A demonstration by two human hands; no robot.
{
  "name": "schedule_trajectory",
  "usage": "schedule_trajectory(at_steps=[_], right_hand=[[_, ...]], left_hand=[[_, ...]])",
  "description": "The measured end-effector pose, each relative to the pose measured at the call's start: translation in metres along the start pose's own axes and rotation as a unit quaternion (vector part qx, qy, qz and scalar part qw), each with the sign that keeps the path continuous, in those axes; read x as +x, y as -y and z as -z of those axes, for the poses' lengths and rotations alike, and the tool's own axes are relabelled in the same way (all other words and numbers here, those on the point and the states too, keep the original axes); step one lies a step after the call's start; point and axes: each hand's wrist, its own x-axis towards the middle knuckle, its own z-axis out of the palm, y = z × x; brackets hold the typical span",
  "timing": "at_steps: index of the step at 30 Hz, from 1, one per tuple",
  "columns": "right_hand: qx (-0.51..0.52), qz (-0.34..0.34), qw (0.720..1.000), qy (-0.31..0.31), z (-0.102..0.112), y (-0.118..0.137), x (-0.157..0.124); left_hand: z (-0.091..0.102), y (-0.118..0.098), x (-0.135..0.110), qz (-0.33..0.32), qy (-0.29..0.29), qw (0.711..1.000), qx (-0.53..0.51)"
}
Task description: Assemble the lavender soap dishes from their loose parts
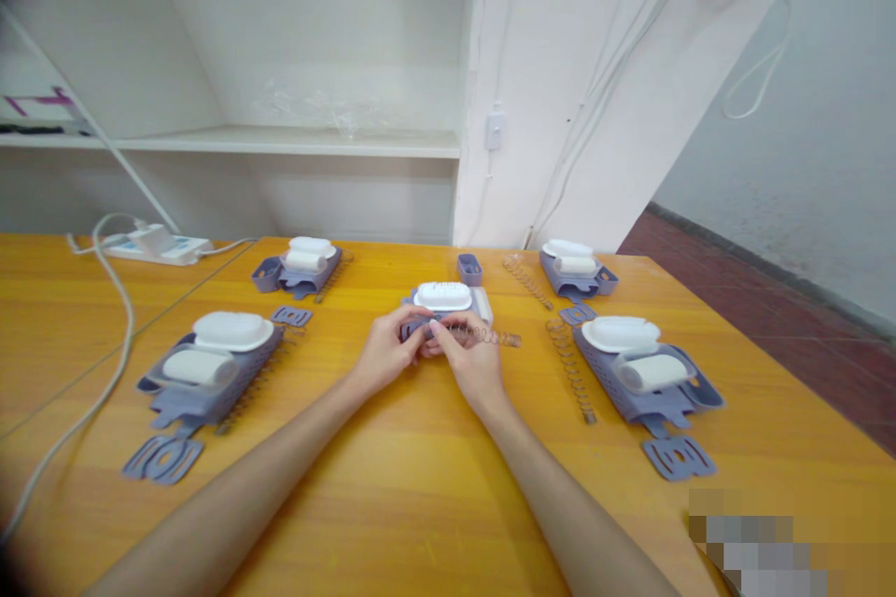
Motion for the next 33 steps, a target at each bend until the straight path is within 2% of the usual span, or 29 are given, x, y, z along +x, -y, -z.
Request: schedule_trajectory(at_steps=[7,14,18,22,28,33], right_hand=[[-0.037,0.019,0.999,-0.006,0.004,-0.004,-0.002],[-0.016,0.024,0.999,0.017,0.004,-0.01,-0.002],[-0.105,0.059,0.993,-0.009,0.006,-0.013,-0.002],[-0.185,0.097,0.977,-0.034,0.008,-0.015,-0.001],[-0.261,0.149,0.953,-0.022,0.01,-0.014,0.0],[-0.286,0.186,0.94,-0.029,0.009,-0.011,-0.001]], left_hand=[[0.0,0.007,0.0,0.008,-0.004,1.0,-0.011],[-0.003,0.009,0.003,0.048,-0.007,0.991,-0.128],[-0.001,0.007,0.006,0.049,-0.011,0.984,-0.173],[0.001,0.006,0.005,0.036,-0.012,0.987,-0.157],[0.0,0.008,0.004,0.013,-0.017,0.986,-0.167],[0.0,0.008,0.004,0.027,-0.011,0.985,-0.171]])
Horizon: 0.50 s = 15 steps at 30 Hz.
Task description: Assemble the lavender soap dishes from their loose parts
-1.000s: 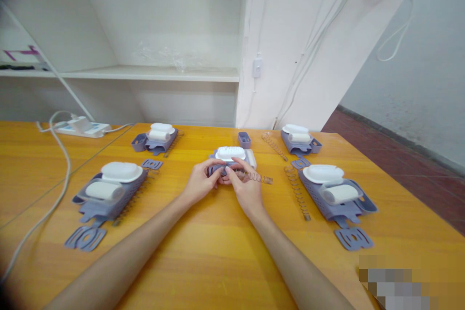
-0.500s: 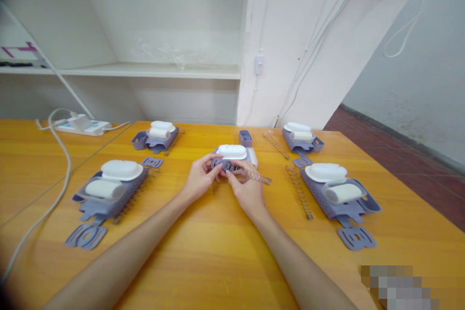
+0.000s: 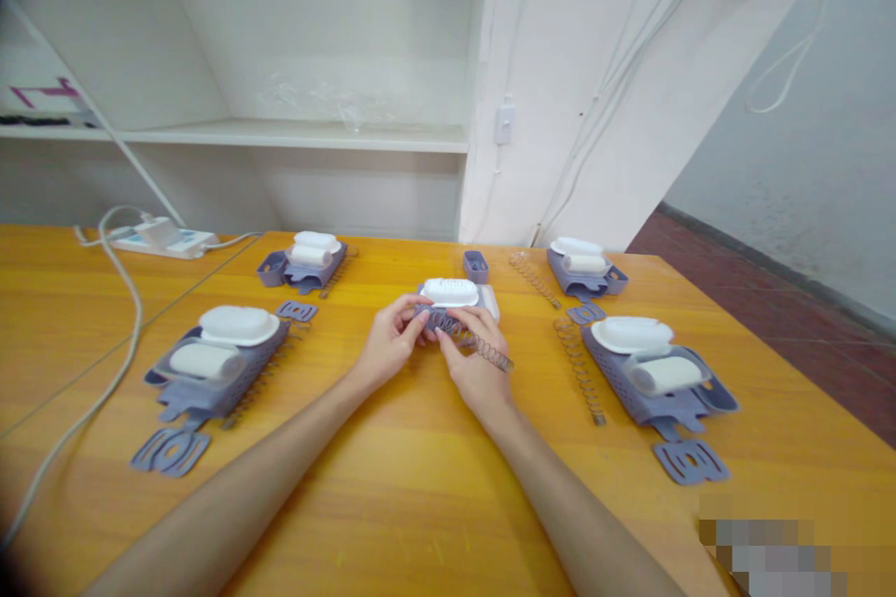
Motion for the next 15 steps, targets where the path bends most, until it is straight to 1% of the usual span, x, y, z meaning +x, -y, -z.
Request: schedule_trajectory(at_steps=[6,9,11,15], right_hand=[[-0.024,0.039,0.999,-0.015,0.0001,-0.0004,0.0007],[-0.027,0.047,0.998,-0.014,0.0,0.0005,0.0013],[-0.03,0.05,0.998,-0.012,0.0,0.0017,0.0016],[-0.034,0.045,0.998,-0.009,0.0,0.0016,0.0014]], left_hand=[[0.001,0.0012,0.0003,-0.007,0.01,1.0,0.019],[0.0009,0.0015,-0.0006,-0.022,0.017,0.999,0.024],[0.0005,0.0015,-0.0013,-0.027,0.012,0.999,0.016],[-0.0005,0.0013,-0.0016,-0.018,0.005,1.0,0.001]])
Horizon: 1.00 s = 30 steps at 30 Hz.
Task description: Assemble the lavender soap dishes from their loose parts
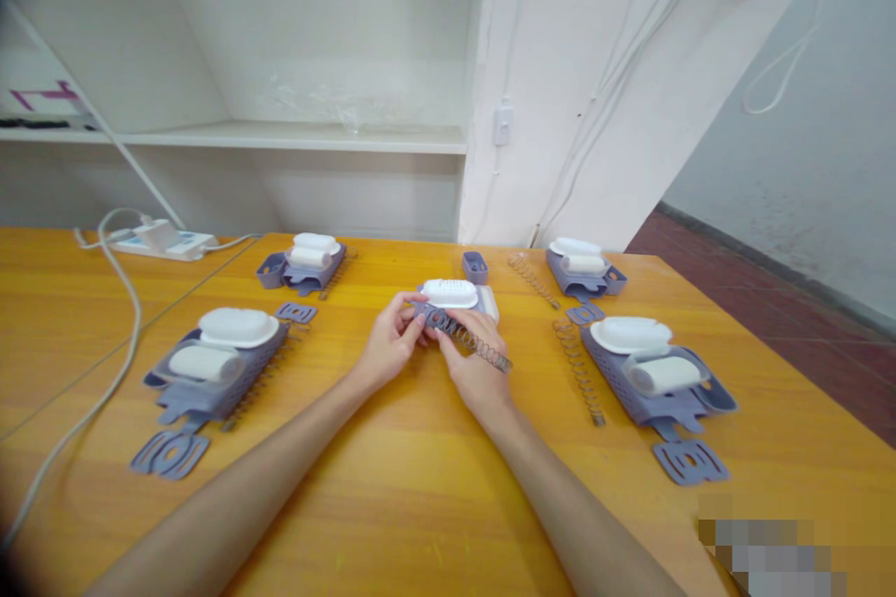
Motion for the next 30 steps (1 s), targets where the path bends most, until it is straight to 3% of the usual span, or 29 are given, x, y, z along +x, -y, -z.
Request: schedule_trajectory(at_steps=[11,23,30], right_hand=[[-0.013,-0.001,1.0,-0.003,-0.0028,-0.0072,-0.002],[-0.029,0.034,0.999,-0.018,-0.0018,-0.0028,-0.0019],[-0.04,0.024,0.999,-0.023,-0.0023,-0.0056,-0.0018]], left_hand=[[-0.0011,0.0037,0.0008,-0.016,0.02,1.0,0.0],[0.0003,-0.0017,0.0013,-0.019,-0.05,0.998,0.039],[-0.0001,0.0026,0.0011,0.01,-0.031,0.999,-0.002]])
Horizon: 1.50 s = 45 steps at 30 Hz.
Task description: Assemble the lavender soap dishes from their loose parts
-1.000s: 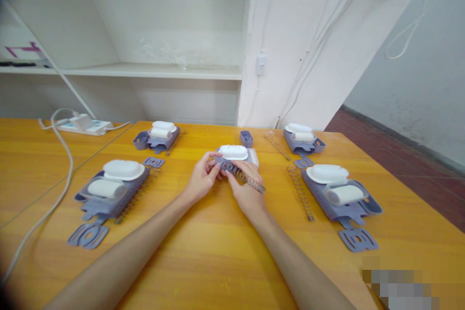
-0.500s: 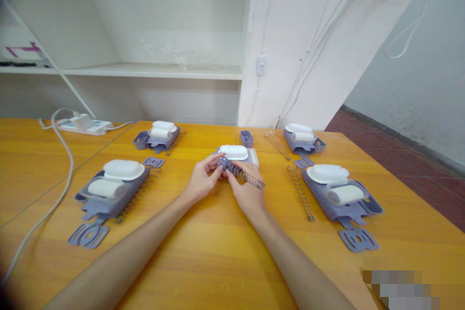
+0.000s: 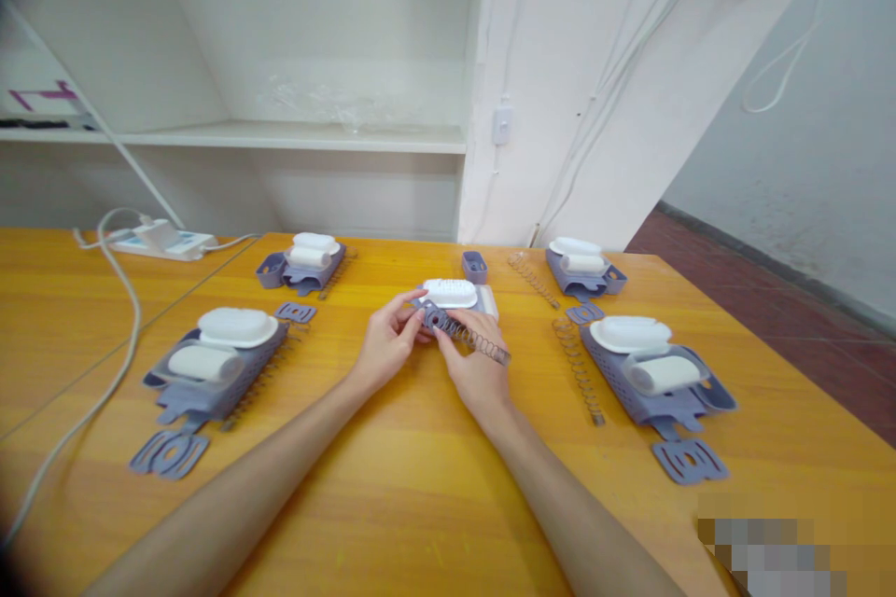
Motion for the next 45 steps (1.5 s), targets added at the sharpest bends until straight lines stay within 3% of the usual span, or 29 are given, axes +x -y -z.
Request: schedule_trajectory(at_steps=[24,45], right_hand=[[0.007,-0.047,0.999,-0.011,-0.0005,-0.0015,-0.0005],[0.036,-0.063,0.997,-0.003,-0.0021,-0.0036,-0.0007]], left_hand=[[-0.0007,-0.0008,-0.0019,-0.034,0.025,0.998,0.038],[-0.0006,-0.0003,-0.0023,-0.034,0.013,0.998,0.055]])
